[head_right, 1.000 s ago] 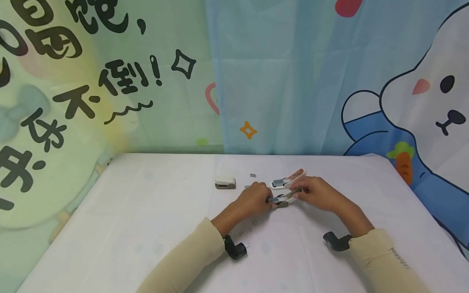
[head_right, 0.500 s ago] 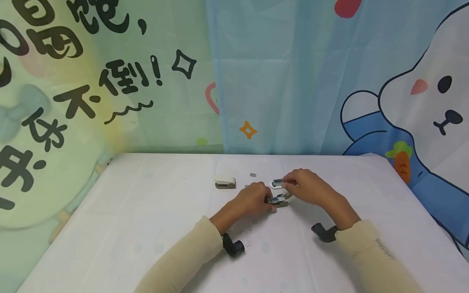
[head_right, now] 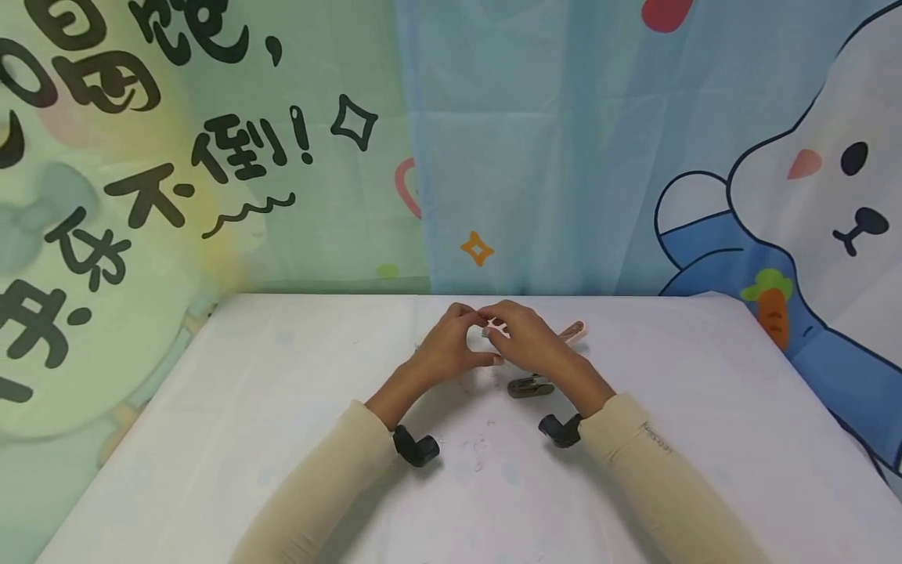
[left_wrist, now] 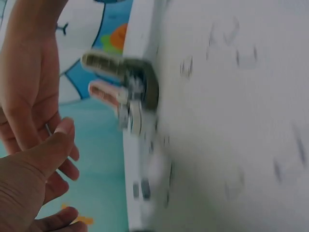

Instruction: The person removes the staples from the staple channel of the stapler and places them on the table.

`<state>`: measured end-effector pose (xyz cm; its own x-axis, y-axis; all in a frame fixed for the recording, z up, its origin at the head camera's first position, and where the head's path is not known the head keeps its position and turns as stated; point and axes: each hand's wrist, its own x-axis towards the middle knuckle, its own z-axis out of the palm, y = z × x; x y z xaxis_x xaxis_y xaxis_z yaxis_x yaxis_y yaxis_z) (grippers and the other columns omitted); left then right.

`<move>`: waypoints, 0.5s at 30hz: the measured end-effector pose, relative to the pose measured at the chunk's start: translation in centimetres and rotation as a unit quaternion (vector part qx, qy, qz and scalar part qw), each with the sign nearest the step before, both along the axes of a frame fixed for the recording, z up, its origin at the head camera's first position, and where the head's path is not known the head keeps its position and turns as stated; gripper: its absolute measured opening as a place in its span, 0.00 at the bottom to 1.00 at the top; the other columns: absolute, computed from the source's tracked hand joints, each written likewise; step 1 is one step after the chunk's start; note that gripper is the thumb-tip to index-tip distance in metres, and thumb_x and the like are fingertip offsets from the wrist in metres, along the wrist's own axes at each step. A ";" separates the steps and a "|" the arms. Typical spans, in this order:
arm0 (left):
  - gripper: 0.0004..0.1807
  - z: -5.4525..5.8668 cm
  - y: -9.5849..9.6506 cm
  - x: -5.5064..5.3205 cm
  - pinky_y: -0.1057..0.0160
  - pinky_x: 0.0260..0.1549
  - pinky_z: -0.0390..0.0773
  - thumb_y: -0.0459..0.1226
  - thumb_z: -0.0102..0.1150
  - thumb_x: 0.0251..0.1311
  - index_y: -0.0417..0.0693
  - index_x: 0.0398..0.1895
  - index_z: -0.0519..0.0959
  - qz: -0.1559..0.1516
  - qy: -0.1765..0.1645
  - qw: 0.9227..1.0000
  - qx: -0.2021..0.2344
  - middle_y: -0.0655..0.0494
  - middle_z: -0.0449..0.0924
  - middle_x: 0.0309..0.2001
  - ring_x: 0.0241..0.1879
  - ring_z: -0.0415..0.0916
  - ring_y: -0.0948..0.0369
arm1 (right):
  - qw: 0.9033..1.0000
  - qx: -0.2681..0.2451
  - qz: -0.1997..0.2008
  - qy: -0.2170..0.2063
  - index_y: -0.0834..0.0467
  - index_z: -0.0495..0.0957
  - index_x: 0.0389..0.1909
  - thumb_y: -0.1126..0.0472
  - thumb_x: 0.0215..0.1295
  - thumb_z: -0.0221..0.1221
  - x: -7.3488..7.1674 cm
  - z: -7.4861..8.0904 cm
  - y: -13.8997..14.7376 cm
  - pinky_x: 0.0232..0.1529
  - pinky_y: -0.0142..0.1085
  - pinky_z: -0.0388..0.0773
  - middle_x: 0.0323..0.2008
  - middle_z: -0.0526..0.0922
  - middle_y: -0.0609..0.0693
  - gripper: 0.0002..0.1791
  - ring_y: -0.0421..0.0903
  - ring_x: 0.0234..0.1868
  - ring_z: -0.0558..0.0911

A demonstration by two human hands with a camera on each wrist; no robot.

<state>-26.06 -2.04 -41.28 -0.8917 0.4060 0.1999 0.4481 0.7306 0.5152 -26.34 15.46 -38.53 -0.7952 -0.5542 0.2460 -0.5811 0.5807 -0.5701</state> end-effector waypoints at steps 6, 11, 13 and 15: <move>0.42 -0.1 -2.8 -0.9 0.61 0.53 0.72 0.55 0.76 0.44 0.43 0.61 0.75 0.038 -0.016 0.999 -0.017 0.50 0.68 0.60 0.58 0.67 0.56 | 0.998 -0.029 0.016 -0.059 0.67 0.68 0.65 0.66 0.66 0.61 -1.1 -0.7 -2.5 0.56 0.53 0.70 0.62 0.72 0.62 0.27 0.62 0.59 0.73; 0.44 -0.6 -5.0 -1.1 0.57 0.51 0.73 0.56 0.76 0.42 0.44 0.62 0.74 0.072 -0.027 0.996 -0.037 0.47 0.70 0.60 0.58 0.68 0.51 | 0.996 -0.004 0.009 -0.088 0.65 0.66 0.67 0.64 0.66 0.62 -1.6 -1.7 -4.3 0.59 0.54 0.68 0.63 0.71 0.62 0.30 0.61 0.62 0.71; 0.44 -0.8 -5.6 -1.1 0.56 0.51 0.72 0.55 0.77 0.42 0.43 0.62 0.74 0.082 -0.036 0.995 -0.043 0.45 0.71 0.59 0.57 0.68 0.48 | 0.996 0.003 0.018 -0.088 0.66 0.66 0.67 0.64 0.66 0.61 -1.8 -2.0 -4.8 0.59 0.53 0.67 0.62 0.71 0.63 0.30 0.61 0.61 0.72; 0.44 -1.1 -6.1 -1.2 0.55 0.52 0.72 0.52 0.77 0.43 0.42 0.63 0.73 0.087 -0.051 0.994 -0.047 0.43 0.72 0.58 0.57 0.68 0.46 | 0.995 0.010 0.030 -0.089 0.67 0.67 0.66 0.64 0.66 0.61 -2.0 -2.4 -5.3 0.58 0.53 0.68 0.61 0.73 0.64 0.29 0.61 0.59 0.74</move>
